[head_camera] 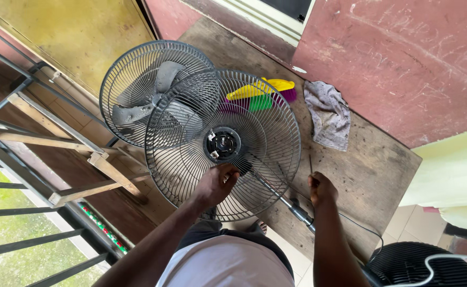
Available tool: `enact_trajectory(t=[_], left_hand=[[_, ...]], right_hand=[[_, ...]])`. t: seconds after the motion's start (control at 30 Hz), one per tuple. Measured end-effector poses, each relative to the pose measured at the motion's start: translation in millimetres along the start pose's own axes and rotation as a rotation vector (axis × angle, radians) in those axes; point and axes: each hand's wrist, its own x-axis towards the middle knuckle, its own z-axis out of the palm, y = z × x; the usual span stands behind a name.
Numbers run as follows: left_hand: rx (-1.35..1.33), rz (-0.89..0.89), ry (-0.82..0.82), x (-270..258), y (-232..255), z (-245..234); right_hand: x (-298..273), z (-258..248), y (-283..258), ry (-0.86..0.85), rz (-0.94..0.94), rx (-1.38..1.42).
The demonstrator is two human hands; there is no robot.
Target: The person uses a screwdriver to repeatedly tighten screws on the central hub of a standing electric fan. The fan blades are removed, and the person works on the motor housing area while holding the fan steady with the other hand.
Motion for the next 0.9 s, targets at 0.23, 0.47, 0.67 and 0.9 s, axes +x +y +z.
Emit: enact_trajectory(t=[0.23, 0.47, 0.67, 0.9], left_hand=[[-0.041, -0.065, -0.059, 9, 6, 9], [-0.06, -0.019, -0.115, 12, 10, 15], [-0.119, -0.022, -0.142, 11, -1, 25], [-0.127, 0.001, -0.111, 4, 1, 18]], right_hand=[[-53, 16, -19, -0.618, 0.068, 0.635], [-136, 86, -59, -0.658, -0.034, 0.176], [-171, 107, -37, -0.641, -0.181, -0.32], [-205, 123, 9, -0.742, 0.264, 0.079]])
